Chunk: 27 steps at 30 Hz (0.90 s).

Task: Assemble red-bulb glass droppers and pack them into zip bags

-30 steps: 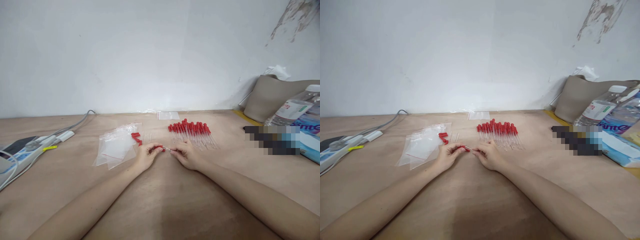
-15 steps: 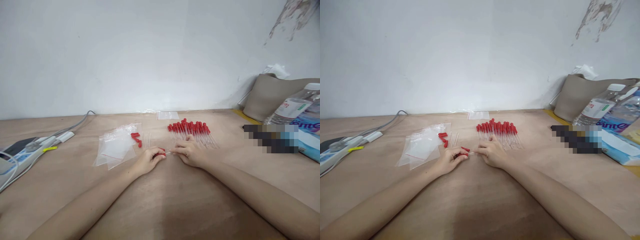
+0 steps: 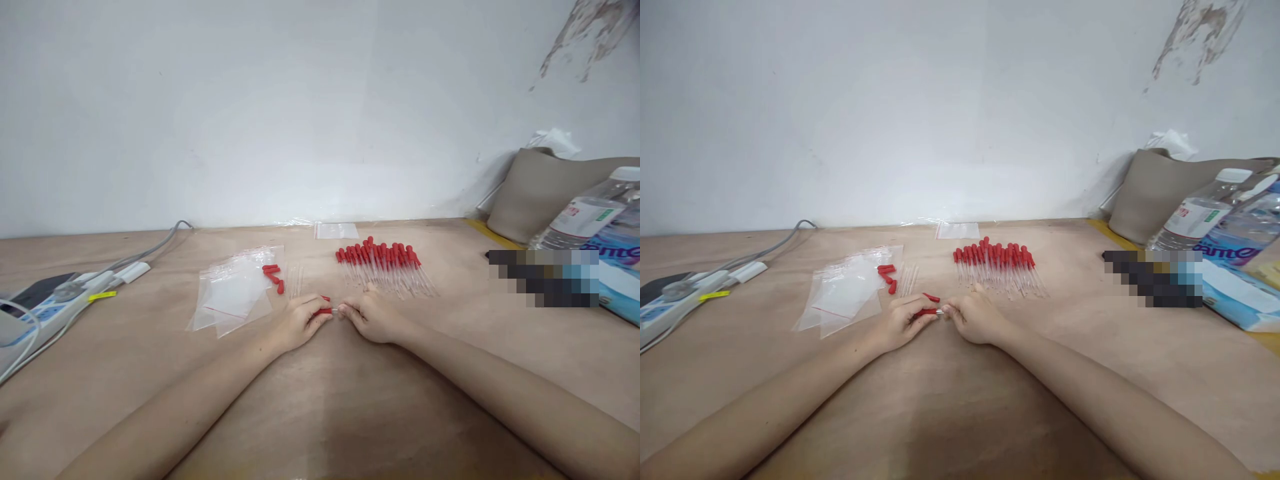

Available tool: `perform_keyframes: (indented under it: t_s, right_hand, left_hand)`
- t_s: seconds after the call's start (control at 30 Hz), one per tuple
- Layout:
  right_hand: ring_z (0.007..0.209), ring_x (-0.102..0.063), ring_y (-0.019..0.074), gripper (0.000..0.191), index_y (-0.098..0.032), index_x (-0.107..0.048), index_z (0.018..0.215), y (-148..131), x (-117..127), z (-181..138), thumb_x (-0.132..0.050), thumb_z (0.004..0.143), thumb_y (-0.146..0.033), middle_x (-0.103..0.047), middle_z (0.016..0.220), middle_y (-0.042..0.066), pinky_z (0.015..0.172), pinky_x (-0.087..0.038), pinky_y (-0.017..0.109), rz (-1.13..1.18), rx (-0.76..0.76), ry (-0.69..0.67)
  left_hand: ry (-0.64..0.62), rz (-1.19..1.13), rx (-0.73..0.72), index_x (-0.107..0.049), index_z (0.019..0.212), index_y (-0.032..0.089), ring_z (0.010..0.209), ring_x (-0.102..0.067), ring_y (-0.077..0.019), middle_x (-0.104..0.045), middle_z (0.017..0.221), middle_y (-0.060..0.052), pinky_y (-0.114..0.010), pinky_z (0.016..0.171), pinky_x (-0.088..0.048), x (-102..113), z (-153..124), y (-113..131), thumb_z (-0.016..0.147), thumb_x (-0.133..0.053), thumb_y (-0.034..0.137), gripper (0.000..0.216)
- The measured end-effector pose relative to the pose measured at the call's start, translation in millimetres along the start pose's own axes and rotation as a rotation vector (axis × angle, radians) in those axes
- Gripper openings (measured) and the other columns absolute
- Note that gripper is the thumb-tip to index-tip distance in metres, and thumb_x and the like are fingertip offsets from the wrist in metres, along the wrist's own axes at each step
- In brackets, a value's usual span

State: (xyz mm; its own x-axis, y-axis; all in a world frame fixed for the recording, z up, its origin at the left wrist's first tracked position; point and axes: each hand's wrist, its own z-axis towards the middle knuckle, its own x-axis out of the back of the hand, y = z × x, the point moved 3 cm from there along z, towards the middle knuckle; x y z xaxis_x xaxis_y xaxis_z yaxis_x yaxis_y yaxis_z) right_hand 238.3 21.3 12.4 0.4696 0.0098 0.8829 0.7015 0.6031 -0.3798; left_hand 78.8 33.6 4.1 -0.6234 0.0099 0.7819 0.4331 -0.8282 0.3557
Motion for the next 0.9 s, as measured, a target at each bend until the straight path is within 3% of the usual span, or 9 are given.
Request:
perform_keyframes:
  t_s: [0.17,0.23,0.33,0.43,0.57,0.73,0.9]
  right_hand:
    - [0.053,-0.049,0.0113,0.023,-0.019,-0.061,0.065,-8.7,20.7,6.1,-0.045,0.081,-0.025,-0.061,0.058,-0.001,0.064,-0.031,0.027,-0.048,-0.034,-0.075]
    - [0.053,-0.05,0.012,0.022,-0.019,-0.061,0.062,-1.1,29.9,14.3,-0.047,0.078,-0.026,-0.06,0.056,0.0,0.056,-0.031,0.025,-0.02,-0.132,-0.061]
    - [0.058,-0.054,0.0146,0.027,-0.018,-0.059,0.058,23.2,38.7,34.1,-0.045,0.077,-0.031,-0.061,0.059,0.003,0.053,-0.031,0.024,-0.089,-0.363,0.07]
    - [0.065,-0.056,0.0185,0.028,-0.017,-0.059,0.059,48.1,36.3,56.5,-0.044,0.076,-0.032,-0.062,0.063,0.005,0.058,-0.033,0.028,-0.285,-0.528,0.165]
    - [0.075,-0.058,0.023,0.025,-0.015,-0.063,0.073,67.5,24.4,74.6,-0.044,0.076,-0.032,-0.064,0.075,0.009,0.07,-0.033,0.035,-0.402,-0.625,0.204]
    - [0.077,-0.057,0.0236,0.03,-0.013,-0.062,0.077,61.1,16.1,76.7,-0.042,0.081,-0.036,-0.064,0.076,0.011,0.078,-0.03,0.04,-0.446,-0.564,0.229]
    - [0.076,-0.055,0.0156,0.023,-0.017,-0.059,0.078,26.3,-3.6,70.5,-0.05,0.078,-0.038,-0.063,0.082,0.005,0.068,-0.036,0.026,-0.15,-0.22,0.164]
  left_hand:
    - [0.031,0.116,0.05,-0.057,0.101,0.018,0.088,-0.056,-0.017,-0.061,0.094,-0.006,-0.028,0.078,-0.044,15.8,8.0,-12.2,0.082,-0.052,0.028,0.022]
    - [0.11,0.224,0.146,-0.056,0.103,0.017,0.094,-0.053,-0.0196,-0.059,0.098,-0.007,-0.031,0.083,-0.042,27.9,9.8,-23.4,0.079,-0.056,0.033,0.028]
    - [0.184,0.384,0.371,-0.059,0.092,0.016,0.089,-0.053,-0.0211,-0.057,0.089,-0.007,-0.033,0.081,-0.042,46.5,8.0,-44.8,0.079,-0.052,0.031,0.021]
    - [0.114,0.444,0.538,-0.06,0.078,0.018,0.079,-0.054,-0.0201,-0.056,0.081,-0.005,-0.032,0.074,-0.043,59.8,4.1,-60.4,0.079,-0.048,0.029,0.016]
    - [-0.034,0.405,0.61,-0.061,0.07,0.019,0.071,-0.056,-0.0176,-0.056,0.082,-0.004,-0.03,0.071,-0.043,70.1,1.1,-65.4,0.077,-0.05,0.035,0.02]
    - [-0.12,0.364,0.683,-0.062,0.076,0.019,0.072,-0.058,-0.0171,-0.054,0.094,-0.005,-0.03,0.073,-0.044,72.2,-1.4,-67.4,0.073,-0.055,0.039,0.021]
    - [-0.128,0.357,0.607,-0.057,0.08,0.018,0.074,-0.058,-0.0181,-0.055,0.094,-0.006,-0.03,0.07,-0.044,63.7,-1.2,-66.6,0.07,-0.058,0.04,0.024]
